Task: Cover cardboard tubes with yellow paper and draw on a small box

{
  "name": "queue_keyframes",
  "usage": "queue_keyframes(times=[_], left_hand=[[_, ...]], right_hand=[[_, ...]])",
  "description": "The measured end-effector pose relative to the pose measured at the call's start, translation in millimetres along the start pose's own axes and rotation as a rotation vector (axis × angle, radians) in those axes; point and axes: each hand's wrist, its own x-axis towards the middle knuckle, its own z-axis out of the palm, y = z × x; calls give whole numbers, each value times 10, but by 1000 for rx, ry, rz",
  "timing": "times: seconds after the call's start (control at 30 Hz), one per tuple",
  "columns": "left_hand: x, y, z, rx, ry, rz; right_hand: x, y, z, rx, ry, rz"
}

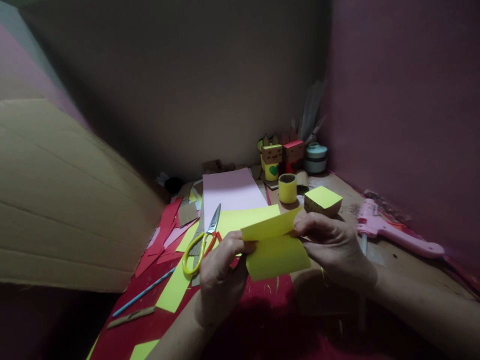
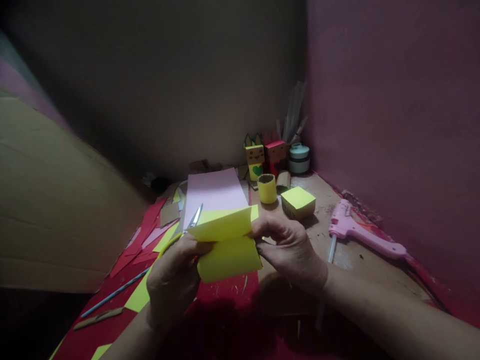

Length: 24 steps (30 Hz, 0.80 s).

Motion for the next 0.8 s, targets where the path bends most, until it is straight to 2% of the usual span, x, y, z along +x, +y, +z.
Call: queue_keyframes(times=[0.2, 0.33, 0.53, 0.7, 0.8], left_hand=[[3, 20, 3, 88, 18, 28], [1, 23, 5, 30, -8, -20], [-23, 25, 17, -20, -6, -56], [-27, 28, 32, -101, 13, -197], [-21, 28, 43, -133, 21, -249]], right_hand=[[31, -80, 52, 56, 40, 70], [20, -72, 65, 166, 51, 165], [48, -92, 50, 205, -23, 251], [114, -106, -3, 179, -141, 390], [138, -94, -34, 177, -177, 421]])
